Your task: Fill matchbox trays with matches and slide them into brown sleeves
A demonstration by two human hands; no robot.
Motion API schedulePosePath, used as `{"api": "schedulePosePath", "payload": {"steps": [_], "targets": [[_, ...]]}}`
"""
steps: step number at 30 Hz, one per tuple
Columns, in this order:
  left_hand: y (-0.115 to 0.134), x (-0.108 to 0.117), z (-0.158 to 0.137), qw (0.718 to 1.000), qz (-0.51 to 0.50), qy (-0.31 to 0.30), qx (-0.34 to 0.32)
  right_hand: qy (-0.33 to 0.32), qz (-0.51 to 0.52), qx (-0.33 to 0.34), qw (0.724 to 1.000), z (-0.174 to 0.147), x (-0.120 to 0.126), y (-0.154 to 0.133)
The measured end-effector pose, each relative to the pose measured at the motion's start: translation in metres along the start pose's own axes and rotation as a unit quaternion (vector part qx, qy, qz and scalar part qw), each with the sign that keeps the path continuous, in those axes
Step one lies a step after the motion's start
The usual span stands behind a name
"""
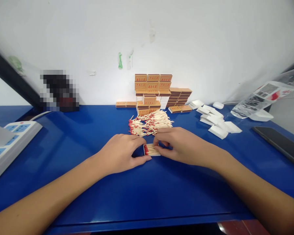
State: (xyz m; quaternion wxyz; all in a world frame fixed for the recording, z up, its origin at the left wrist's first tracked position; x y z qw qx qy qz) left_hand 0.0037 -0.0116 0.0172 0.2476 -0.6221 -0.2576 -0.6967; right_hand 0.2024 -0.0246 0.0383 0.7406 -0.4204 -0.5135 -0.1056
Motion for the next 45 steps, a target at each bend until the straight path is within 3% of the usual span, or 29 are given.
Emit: {"api": "schedulePosePath", "payload": {"steps": [20,31,45], "targets": [[0.000,0.001,0.000,1.000,0.006,0.007,-0.004,0.016,0.021,0.036,0.999,-0.002,-0.001,-0.003],[0.000,0.000,0.000,1.000,0.002,0.009,-0.002,-0.048,0.019,0.031,0.998,-0.006,0.005,-0.015],[-0.001,0.000,0.001,1.000,0.000,0.013,-0.005,-0.072,-0.031,0.016,0.997,-0.015,0.003,-0.024]]}}
Point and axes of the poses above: each hand's wrist, its own z-axis towards the middle knuckle, its own x-axis out of the back of the hand, y = z × x, the point moved 3 cm from there along z, towards the middle knuckle, and after that the axes turned 11 degrees about z, right-handed, at the moved point
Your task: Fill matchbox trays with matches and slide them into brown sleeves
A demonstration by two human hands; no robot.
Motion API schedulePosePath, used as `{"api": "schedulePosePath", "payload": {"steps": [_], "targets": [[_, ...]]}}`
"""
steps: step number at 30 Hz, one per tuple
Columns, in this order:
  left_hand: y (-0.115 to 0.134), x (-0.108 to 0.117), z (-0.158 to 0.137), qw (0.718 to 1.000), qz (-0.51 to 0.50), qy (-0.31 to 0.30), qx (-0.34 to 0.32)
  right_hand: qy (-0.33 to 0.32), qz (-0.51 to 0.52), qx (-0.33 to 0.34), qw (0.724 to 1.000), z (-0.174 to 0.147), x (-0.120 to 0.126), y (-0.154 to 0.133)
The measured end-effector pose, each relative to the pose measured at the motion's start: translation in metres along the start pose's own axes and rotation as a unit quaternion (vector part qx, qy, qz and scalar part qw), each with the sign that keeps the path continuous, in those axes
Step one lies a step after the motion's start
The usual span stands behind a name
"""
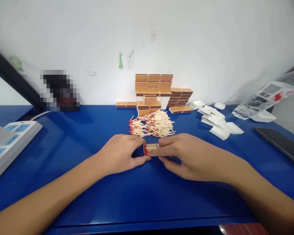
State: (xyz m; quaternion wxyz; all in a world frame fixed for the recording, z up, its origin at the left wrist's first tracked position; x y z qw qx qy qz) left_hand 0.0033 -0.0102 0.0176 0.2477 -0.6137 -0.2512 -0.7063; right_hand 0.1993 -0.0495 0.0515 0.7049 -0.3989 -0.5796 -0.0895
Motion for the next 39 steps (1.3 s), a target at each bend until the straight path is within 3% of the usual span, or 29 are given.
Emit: {"api": "schedulePosePath", "payload": {"steps": [12,16,18,20,23,25,33,39], "targets": [[0.000,0.000,-0.001,1.000,-0.008,-0.012,0.013,0.020,0.000,0.002,1.000,0.000,-0.003,-0.002],[0.000,0.001,0.000,1.000,-0.011,-0.008,0.013,0.075,0.012,-0.018,0.997,-0.005,0.024,0.019],[0.000,0.001,0.000,1.000,-0.012,-0.006,0.012,0.181,-0.018,-0.066,0.981,-0.017,0.049,0.050],[0.000,0.000,-0.001,1.000,-0.012,-0.004,0.011,0.284,-0.058,-0.159,0.944,-0.033,0.072,0.089],[0.000,-0.001,-0.002,1.000,-0.024,0.004,0.007,0.323,-0.059,-0.284,0.901,-0.047,0.085,0.141],[0.001,-0.001,-0.003,0.999,-0.037,0.015,0.004,0.322,-0.045,-0.315,0.892,-0.043,0.082,0.161],[0.002,-0.001,-0.001,0.999,-0.033,0.007,0.022,0.302,-0.059,-0.402,0.863,0.010,0.049,0.175],[-0.003,-0.002,0.000,0.997,-0.020,0.066,0.033,0.286,-0.072,-0.435,0.851,0.005,0.055,0.170]]}}
Point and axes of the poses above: each hand's wrist, its own z-axis towards the middle knuckle, its own x-axis out of the back of the hand, y = z × x, the point moved 3 cm from there along z, towards the middle knuckle, and after that the axes turned 11 degrees about z, right-handed, at the moved point
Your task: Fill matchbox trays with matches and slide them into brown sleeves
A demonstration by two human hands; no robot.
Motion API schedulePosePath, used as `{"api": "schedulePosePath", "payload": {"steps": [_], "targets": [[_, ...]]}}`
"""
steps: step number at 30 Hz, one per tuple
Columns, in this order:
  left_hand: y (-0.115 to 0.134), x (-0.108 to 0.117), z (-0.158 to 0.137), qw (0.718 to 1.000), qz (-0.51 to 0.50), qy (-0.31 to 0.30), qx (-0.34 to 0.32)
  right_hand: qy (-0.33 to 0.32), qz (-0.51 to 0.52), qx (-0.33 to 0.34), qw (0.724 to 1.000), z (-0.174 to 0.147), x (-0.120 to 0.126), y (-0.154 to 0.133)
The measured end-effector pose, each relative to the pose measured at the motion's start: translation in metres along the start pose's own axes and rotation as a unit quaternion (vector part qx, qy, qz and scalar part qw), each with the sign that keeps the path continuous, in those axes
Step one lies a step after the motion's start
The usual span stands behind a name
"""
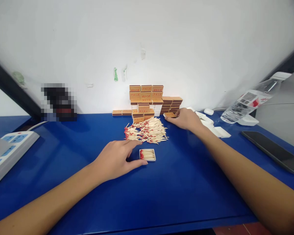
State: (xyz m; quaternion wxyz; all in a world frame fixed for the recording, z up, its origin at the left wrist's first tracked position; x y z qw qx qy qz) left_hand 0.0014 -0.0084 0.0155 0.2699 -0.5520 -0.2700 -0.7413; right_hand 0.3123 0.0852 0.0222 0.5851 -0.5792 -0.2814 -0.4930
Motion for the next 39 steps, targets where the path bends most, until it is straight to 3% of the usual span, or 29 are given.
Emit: {"api": "schedulePosePath", "payload": {"steps": [4,6,11,15,21,27,32,34,36,39], "targets": [[-0.003,0.009,-0.001,0.990,0.007,0.138,0.011,0.023,0.035,0.052,0.998,-0.031,0.023,-0.017],[-0.004,0.014,-0.002,0.981,0.009,0.193,0.008,-0.011,0.087,0.102,0.991,-0.059,0.025,-0.037],[0.001,0.016,-0.003,0.973,-0.024,0.225,-0.055,-0.133,0.228,0.186,0.946,-0.123,0.010,-0.086],[0.002,0.016,-0.003,0.964,-0.062,0.243,-0.082,-0.178,0.284,0.198,0.921,-0.131,0.007,-0.091],[-0.001,0.018,0.001,0.965,-0.171,0.190,-0.062,-0.215,0.343,0.235,0.883,-0.123,0.011,-0.086],[-0.003,0.018,0.004,0.960,-0.263,0.096,0.001,-0.136,0.321,0.335,0.875,-0.126,0.016,-0.089],[-0.002,0.012,0.003,0.917,-0.394,0.015,0.060,-0.057,0.188,0.445,0.874,-0.129,0.016,-0.089],[-0.001,0.012,0.003,0.912,-0.403,0.010,0.080,-0.030,0.118,0.471,0.874,-0.130,0.015,-0.089],[-0.003,0.014,0.003,0.923,-0.371,0.019,0.098,-0.015,0.075,0.479,0.875,-0.130,0.015,-0.088],[-0.008,0.018,0.005,0.942,-0.315,0.047,0.110,-0.043,0.091,0.451,0.887,-0.126,0.017,-0.084]]}}
Point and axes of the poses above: each hand's wrist, its own z-axis towards the middle knuckle, its own x-axis out of the back of the hand, y = z × x, the point moved 3 cm from there along z, towards the middle knuckle, and after that the axes turned 11 degrees about z, right-handed, at the moved point
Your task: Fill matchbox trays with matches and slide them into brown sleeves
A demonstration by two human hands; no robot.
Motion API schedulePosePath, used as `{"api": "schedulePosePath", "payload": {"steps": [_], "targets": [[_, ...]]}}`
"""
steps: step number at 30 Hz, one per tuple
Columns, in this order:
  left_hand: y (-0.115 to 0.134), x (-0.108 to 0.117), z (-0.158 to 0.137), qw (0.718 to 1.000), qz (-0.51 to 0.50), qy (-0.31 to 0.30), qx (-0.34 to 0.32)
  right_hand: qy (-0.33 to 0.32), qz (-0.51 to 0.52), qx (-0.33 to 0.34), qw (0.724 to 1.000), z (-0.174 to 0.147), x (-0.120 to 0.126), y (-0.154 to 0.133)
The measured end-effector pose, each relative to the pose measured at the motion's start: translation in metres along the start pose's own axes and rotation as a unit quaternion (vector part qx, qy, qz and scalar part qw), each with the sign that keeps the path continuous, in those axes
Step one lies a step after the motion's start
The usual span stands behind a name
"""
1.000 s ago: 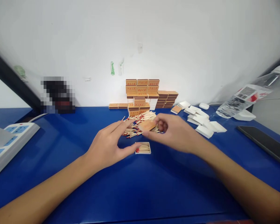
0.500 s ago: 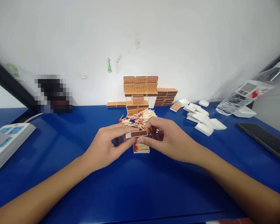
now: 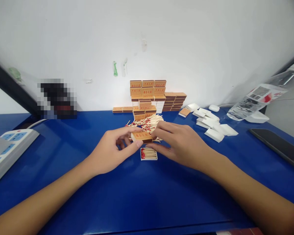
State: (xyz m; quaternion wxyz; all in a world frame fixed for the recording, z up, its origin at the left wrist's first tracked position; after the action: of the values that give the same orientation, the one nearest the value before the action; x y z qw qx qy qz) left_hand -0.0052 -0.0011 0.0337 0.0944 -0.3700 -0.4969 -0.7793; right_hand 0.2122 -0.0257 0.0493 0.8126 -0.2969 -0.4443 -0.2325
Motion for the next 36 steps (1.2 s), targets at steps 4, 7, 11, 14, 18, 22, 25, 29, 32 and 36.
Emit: {"api": "schedulePosePath", "payload": {"steps": [4,7,11,14,18,22,25,29,32,36], "targets": [[-0.006,0.007,0.006,1.000,-0.010,0.001,-0.006,-0.091,0.128,-0.090,0.983,-0.002,0.000,0.012],[-0.012,0.008,0.009,1.000,-0.021,-0.003,-0.001,-0.163,0.167,-0.120,0.965,-0.003,-0.005,0.015],[-0.017,0.007,0.011,0.999,-0.038,0.000,0.003,-0.177,0.179,-0.117,0.961,-0.003,-0.008,0.017],[-0.020,0.009,0.014,0.998,-0.056,-0.002,0.015,-0.152,0.219,-0.111,0.957,-0.003,-0.002,0.025],[-0.025,0.013,0.017,0.995,-0.092,-0.006,0.035,-0.083,0.280,-0.141,0.946,-0.002,0.011,0.042],[-0.029,0.015,0.019,0.994,-0.109,-0.006,0.031,-0.050,0.352,-0.188,0.916,-0.001,0.012,0.050],[-0.031,0.014,0.019,0.993,-0.114,-0.012,0.026,-0.058,0.415,-0.207,0.884,-0.001,0.008,0.051],[-0.032,0.015,0.020,0.992,-0.120,-0.016,0.022,-0.059,0.438,-0.201,0.874,0.000,0.010,0.052],[-0.032,0.016,0.020,0.991,-0.124,-0.028,0.030,-0.050,0.447,-0.197,0.871,0.001,0.012,0.052],[-0.034,0.019,0.020,0.990,-0.131,-0.036,0.036,-0.050,0.471,-0.201,0.858,0.001,0.013,0.050]]}}
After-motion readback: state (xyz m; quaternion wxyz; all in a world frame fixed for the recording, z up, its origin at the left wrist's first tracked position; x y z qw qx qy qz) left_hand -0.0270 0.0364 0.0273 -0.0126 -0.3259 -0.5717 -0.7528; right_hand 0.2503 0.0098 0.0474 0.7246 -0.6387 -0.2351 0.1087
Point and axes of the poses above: each hand's wrist, its own z-axis towards the middle knuckle, its own x-axis out of the back of the hand, y = z × x, the point moved 3 cm from there along z, towards the middle knuckle, and after that the axes turned 11 degrees about z, right-handed, at the moved point
